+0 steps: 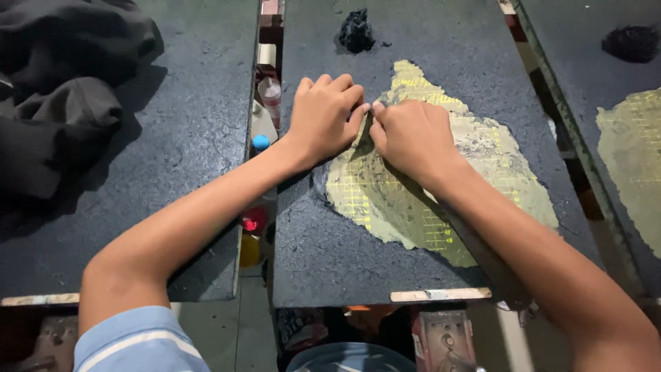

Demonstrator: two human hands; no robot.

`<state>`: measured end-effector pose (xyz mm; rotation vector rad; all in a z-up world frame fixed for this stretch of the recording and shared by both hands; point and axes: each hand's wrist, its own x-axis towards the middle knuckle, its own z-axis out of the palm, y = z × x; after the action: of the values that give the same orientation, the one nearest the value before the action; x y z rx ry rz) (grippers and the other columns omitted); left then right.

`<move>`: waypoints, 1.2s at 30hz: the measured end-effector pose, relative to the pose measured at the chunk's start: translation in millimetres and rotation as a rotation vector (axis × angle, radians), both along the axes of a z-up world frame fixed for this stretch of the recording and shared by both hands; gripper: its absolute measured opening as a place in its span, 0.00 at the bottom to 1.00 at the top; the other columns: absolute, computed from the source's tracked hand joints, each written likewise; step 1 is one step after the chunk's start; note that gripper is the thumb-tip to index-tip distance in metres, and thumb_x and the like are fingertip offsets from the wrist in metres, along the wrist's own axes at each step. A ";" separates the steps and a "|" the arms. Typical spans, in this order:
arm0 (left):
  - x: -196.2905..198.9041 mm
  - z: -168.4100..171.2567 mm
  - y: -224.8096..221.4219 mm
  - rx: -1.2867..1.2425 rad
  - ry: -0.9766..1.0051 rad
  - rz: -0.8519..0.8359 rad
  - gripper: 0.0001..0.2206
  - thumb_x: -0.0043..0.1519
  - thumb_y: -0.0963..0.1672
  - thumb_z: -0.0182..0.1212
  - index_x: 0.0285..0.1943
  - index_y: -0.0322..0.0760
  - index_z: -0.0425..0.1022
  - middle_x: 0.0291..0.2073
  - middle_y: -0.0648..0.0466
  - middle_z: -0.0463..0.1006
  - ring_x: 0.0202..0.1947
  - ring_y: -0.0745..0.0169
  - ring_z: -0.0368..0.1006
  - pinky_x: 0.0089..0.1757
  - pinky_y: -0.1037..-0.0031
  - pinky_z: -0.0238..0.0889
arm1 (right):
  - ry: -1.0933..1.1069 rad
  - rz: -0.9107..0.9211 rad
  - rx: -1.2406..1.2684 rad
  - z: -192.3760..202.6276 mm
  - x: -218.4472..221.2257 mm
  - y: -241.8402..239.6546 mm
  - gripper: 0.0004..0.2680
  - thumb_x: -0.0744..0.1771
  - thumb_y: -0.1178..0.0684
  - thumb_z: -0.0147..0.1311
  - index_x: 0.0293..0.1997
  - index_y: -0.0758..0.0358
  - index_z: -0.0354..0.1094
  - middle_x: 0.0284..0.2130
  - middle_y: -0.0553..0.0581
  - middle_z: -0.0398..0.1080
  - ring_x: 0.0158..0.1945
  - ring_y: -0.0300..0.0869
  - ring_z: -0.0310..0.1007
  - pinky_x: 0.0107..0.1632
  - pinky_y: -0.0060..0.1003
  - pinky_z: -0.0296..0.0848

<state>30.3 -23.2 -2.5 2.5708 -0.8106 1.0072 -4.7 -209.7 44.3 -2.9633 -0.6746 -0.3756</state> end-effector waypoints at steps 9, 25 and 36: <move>4.4 -8.4 -3.2 0.074 -0.048 0.051 0.10 0.66 0.49 0.56 0.34 0.45 0.70 0.27 0.60 0.66 0.29 0.54 0.68 0.38 0.64 0.57 | 0.146 -0.026 0.028 26.0 -0.1 -10.6 0.14 0.67 0.43 0.48 0.52 0.51 0.77 0.34 0.67 0.78 0.42 0.67 0.78 0.44 0.62 0.75; -1.6 21.5 3.8 -0.311 0.498 -0.138 0.06 0.64 0.45 0.59 0.35 0.44 0.77 0.22 0.61 0.73 0.30 0.52 0.71 0.41 0.62 0.52 | 0.419 -0.039 0.092 59.2 -27.1 7.6 0.14 0.66 0.42 0.52 0.55 0.43 0.77 0.42 0.63 0.80 0.51 0.66 0.76 0.52 0.60 0.73; -7.2 27.6 5.4 -0.376 0.595 -0.133 0.06 0.63 0.45 0.60 0.36 0.42 0.80 0.23 0.55 0.79 0.34 0.48 0.74 0.44 0.60 0.53 | 0.432 -0.154 0.046 68.1 -24.5 0.7 0.14 0.66 0.37 0.48 0.56 0.30 0.75 0.42 0.64 0.79 0.53 0.65 0.75 0.55 0.61 0.72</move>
<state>23.1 -17.8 25.1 2.2571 -0.5515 0.2795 -29.3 -209.1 112.4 -2.9103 -0.3817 0.2356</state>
